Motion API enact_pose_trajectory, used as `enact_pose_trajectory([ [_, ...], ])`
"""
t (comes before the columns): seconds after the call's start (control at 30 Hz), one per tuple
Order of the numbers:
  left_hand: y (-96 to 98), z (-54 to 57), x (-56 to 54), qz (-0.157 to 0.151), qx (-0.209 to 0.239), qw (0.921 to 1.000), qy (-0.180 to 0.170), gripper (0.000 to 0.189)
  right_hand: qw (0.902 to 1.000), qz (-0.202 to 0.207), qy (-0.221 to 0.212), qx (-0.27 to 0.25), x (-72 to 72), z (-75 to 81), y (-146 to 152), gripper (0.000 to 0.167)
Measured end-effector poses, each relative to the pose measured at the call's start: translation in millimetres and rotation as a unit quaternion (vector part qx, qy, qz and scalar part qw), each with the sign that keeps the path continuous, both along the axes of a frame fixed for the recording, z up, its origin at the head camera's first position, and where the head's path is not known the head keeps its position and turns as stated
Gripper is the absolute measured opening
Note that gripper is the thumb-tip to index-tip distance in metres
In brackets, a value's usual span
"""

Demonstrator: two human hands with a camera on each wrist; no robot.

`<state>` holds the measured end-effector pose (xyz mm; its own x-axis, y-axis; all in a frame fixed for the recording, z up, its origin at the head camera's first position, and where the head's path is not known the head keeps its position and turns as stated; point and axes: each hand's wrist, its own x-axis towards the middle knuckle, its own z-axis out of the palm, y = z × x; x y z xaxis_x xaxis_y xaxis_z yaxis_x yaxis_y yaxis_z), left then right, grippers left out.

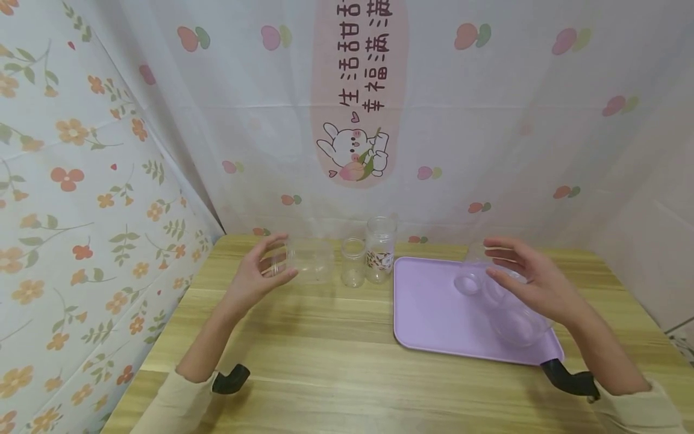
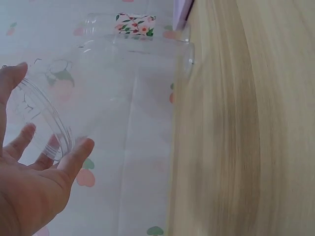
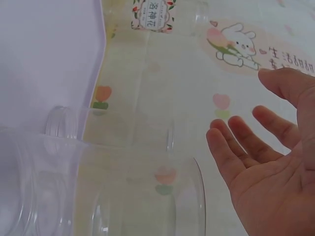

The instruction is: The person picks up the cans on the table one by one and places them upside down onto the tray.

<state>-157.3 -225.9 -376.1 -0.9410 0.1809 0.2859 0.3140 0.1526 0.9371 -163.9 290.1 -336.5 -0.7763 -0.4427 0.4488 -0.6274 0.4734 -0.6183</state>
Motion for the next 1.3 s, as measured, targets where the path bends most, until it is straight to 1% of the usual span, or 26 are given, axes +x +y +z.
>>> enact_pose_trajectory([
  [0.1,1.1,0.2,1.3,-0.002,0.02,0.9998,-0.002,0.07,1.0,0.003,-0.001,-0.008,-0.6,-2.0,0.0,0.058],
  [0.27,4.1,0.3,3.3,-0.01,0.06,0.9981,-0.005,0.068,0.9993,0.018,0.0,-0.032,-1.0,-4.8,-0.7,0.058],
  [0.37,5.7,0.0,3.6,-0.014,0.071,0.9974,-0.001,0.068,0.9986,0.028,0.001,-0.045,-0.8,-6.6,-1.9,0.058],
  [0.5,7.0,0.7,4.6,-0.018,0.08,0.9966,0.003,0.067,0.9976,0.035,-0.006,-0.059,-0.1,-8.2,-4.4,0.058],
  [0.73,8.0,0.8,6.7,-0.025,0.095,0.9951,-0.004,0.067,0.9973,0.029,-0.014,-0.066,2.1,-9.3,-9.6,0.058],
  [0.87,8.8,-0.2,7.2,-0.032,0.096,0.9948,-0.004,0.067,0.9966,0.032,-0.02,-0.073,1.9,-11.5,-11.5,0.057],
  [1.13,11.6,-2.8,5.5,-0.04,0.1,0.9941,0.006,0.066,0.9955,0.039,-0.013,-0.085,1.2,-12.8,-14.4,0.055],
  [1.3,13.3,-2.1,6.3,-0.046,0.104,0.9935,0.009,0.067,0.9946,0.04,-0.021,-0.094,2.2,-12.4,-16.5,0.054],
])
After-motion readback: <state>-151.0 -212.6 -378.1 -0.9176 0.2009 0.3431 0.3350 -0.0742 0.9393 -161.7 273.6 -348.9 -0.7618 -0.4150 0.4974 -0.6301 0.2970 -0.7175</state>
